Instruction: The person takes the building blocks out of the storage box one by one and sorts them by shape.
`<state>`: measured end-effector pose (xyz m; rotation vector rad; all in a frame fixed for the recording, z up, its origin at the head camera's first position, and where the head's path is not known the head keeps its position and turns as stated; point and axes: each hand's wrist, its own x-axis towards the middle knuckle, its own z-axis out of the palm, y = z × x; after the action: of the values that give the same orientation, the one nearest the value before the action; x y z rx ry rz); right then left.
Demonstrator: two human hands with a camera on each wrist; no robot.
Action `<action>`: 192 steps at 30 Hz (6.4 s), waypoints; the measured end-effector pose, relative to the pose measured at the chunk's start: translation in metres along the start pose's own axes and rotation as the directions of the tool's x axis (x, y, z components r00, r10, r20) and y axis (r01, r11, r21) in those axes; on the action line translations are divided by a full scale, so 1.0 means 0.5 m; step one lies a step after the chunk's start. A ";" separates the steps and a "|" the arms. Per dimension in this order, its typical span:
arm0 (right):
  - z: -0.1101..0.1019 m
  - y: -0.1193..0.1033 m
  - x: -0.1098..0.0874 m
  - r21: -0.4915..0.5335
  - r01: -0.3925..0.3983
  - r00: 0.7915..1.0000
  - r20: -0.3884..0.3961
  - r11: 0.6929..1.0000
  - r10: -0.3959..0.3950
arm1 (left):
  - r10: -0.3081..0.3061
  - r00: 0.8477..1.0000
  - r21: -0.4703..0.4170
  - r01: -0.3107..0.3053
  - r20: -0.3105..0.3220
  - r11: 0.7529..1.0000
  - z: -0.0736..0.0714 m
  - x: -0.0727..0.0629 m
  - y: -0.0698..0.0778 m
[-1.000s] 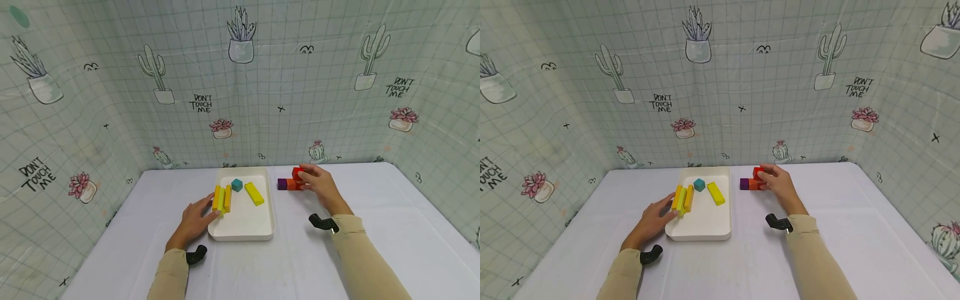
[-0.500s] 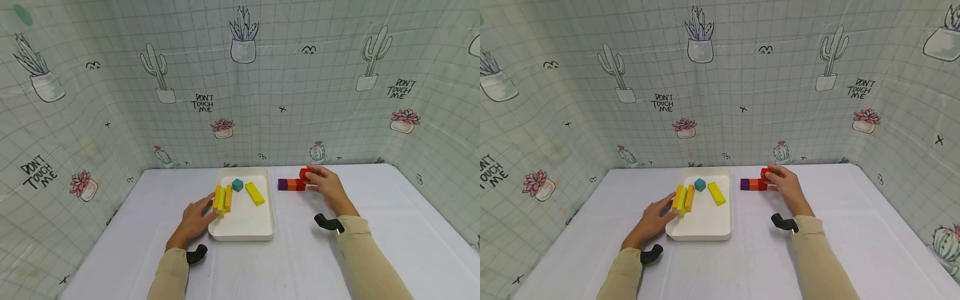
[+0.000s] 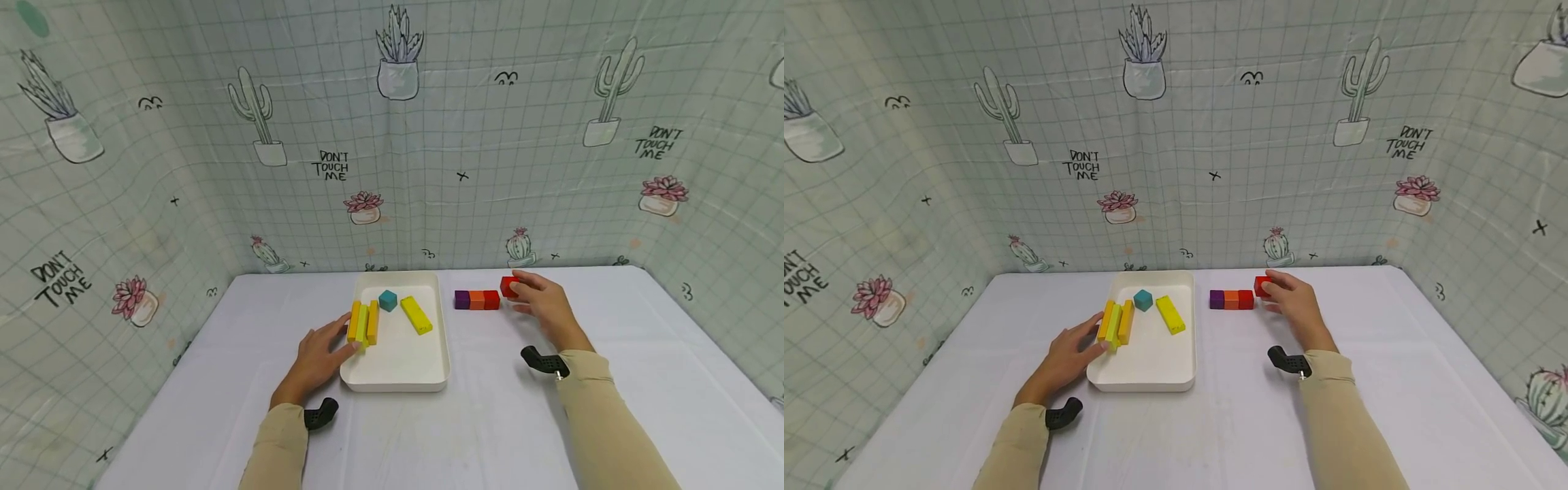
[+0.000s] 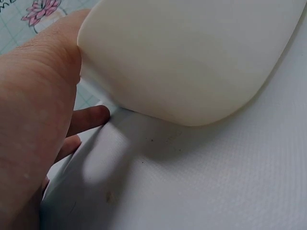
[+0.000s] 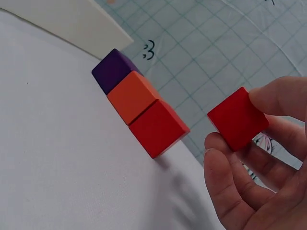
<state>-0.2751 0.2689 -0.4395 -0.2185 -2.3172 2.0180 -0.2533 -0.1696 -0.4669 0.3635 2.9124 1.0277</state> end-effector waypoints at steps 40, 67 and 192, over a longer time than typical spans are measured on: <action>-0.017 0.037 0.023 -0.358 -0.056 0.998 0.014 0.932 0.065 | 0.001 1.000 -0.002 -0.001 -0.001 1.000 -0.002 -0.002 0.000; -0.014 0.040 0.014 -0.454 0.013 0.996 0.088 0.891 0.030 | 0.017 1.000 -0.009 -0.017 -0.007 1.000 -0.006 -0.011 -0.004; 0.374 -0.080 0.041 -0.123 0.053 0.945 0.327 0.991 -0.010 | 0.013 1.000 -0.020 -0.013 -0.025 1.000 -0.001 -0.015 -0.010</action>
<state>-0.3240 0.0835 -0.4272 0.1613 -2.6277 2.0206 -0.2471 -0.1751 -0.4700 0.3724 2.9229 1.0696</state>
